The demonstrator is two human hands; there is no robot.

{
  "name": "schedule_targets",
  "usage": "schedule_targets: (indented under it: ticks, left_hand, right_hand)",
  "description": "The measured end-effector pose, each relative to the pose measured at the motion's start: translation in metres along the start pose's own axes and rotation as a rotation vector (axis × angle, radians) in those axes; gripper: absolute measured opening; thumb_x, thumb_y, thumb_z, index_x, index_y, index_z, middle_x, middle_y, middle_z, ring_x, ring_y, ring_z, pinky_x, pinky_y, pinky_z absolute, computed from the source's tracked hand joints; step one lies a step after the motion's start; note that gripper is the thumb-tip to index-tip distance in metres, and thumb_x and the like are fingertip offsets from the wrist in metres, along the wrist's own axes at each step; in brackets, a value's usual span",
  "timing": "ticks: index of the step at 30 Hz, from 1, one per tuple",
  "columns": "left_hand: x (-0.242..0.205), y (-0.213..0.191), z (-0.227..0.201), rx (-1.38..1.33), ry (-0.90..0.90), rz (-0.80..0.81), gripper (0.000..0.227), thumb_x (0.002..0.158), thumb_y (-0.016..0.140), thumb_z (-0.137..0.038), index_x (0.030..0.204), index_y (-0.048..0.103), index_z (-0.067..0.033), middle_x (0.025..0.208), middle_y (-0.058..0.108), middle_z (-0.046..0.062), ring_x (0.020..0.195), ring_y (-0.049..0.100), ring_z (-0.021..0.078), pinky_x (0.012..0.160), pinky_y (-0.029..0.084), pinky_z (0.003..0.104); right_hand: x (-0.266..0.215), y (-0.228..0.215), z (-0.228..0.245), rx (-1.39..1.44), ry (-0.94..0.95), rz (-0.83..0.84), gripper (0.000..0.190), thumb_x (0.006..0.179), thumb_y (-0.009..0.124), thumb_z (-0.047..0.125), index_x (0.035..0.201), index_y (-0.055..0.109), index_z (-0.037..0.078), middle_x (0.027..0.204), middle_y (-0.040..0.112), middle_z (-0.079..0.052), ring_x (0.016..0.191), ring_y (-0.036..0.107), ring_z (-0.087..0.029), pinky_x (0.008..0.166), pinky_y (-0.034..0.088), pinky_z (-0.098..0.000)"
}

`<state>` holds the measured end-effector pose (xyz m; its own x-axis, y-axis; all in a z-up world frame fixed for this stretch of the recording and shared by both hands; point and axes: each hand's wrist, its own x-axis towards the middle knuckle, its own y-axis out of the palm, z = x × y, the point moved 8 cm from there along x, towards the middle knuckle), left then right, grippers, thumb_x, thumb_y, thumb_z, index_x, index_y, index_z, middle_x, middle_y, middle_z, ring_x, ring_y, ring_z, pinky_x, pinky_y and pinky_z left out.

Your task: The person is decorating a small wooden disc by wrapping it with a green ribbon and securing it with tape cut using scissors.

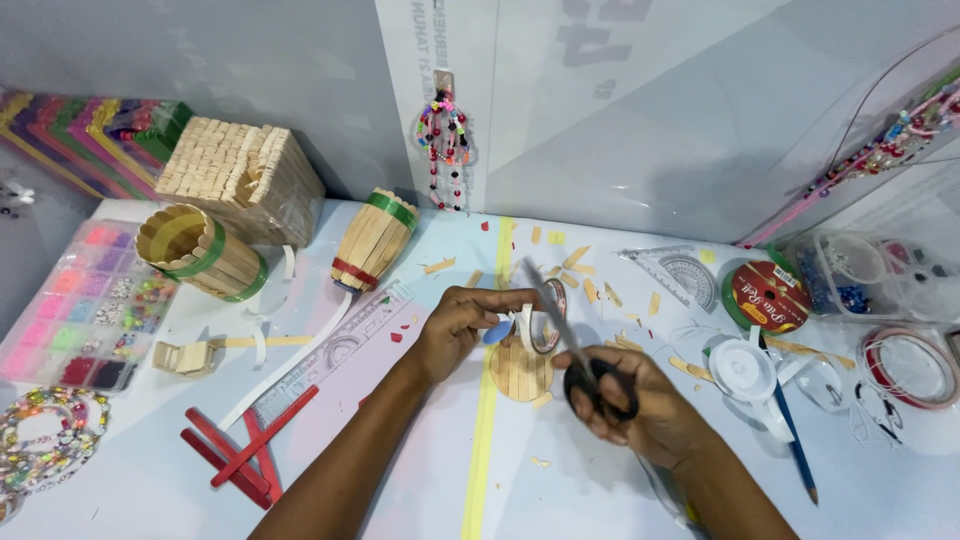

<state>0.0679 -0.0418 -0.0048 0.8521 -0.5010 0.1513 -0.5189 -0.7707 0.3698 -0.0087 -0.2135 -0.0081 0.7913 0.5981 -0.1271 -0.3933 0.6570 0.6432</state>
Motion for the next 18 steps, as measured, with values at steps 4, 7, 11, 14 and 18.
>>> schedule_targets:
  ticks: [4, 7, 11, 14, 18]
  left_hand:
    - [-0.001, 0.006, -0.010, -0.021, 0.051, 0.074, 0.058, 0.082, 0.043, -0.011, 0.134, 0.065, 0.0041, 0.129, 0.071, 0.024, 0.141, 0.054, 0.0342, 0.116, 0.039, 0.041]
    - [0.000, 0.007, -0.008, -0.044, 0.014, 0.041, 0.060, 0.082, 0.040, -0.010, 0.134, 0.066, 0.0044, 0.129, 0.071, 0.028, 0.123, 0.058, 0.0263, 0.071, 0.039, 0.030]
    - [0.003, 0.004, -0.006, -0.091, 0.061, 0.000, 0.072, 0.072, 0.046, -0.015, 0.136, 0.061, 0.0133, 0.111, 0.074, 0.029, 0.069, 0.059, 0.0180, 0.065, 0.049, 0.029]
    - [0.002, 0.005, -0.009, -0.076, 0.062, -0.001, 0.072, 0.072, 0.046, -0.015, 0.136, 0.061, 0.0131, 0.108, 0.074, 0.029, 0.068, 0.059, 0.0184, 0.065, 0.049, 0.029]
    - [0.004, 0.003, -0.005, -0.108, 0.069, -0.001, 0.069, 0.072, 0.047, -0.013, 0.134, 0.062, 0.0146, 0.106, 0.075, 0.028, 0.066, 0.058, 0.0190, 0.064, 0.049, 0.030]
  right_hand:
    - [-0.007, -0.002, 0.048, -0.105, -0.217, -0.035, 0.061, 0.094, 0.077, 0.022, 0.140, 0.054, -0.012, 0.087, 0.071, -0.010, 0.066, 0.064, -0.011, 0.046, 0.050, -0.0168]
    - [-0.026, -0.044, 0.068, -0.610, -0.087, -0.649, 0.036, 0.085, 0.072, 0.004, 0.120, 0.061, -0.002, 0.090, 0.077, -0.029, 0.063, 0.069, -0.029, 0.043, 0.048, -0.0343]
    - [-0.041, -0.062, 0.083, -1.332, -0.169, -0.936, 0.039, 0.081, 0.082, 0.005, 0.120, 0.075, 0.005, 0.083, 0.075, -0.016, 0.074, 0.073, -0.026, 0.056, 0.059, -0.0312]
    - [-0.034, -0.061, 0.078, -1.659, -0.126, -0.952, 0.039, 0.083, 0.085, 0.018, 0.121, 0.078, 0.013, 0.087, 0.076, -0.014, 0.079, 0.076, -0.025, 0.061, 0.063, -0.0305]
    - [-0.023, -0.031, 0.082, -1.800, -0.008, -0.918, 0.039, 0.089, 0.078, 0.021, 0.125, 0.074, 0.007, 0.090, 0.075, -0.017, 0.079, 0.076, -0.024, 0.060, 0.065, -0.0325]
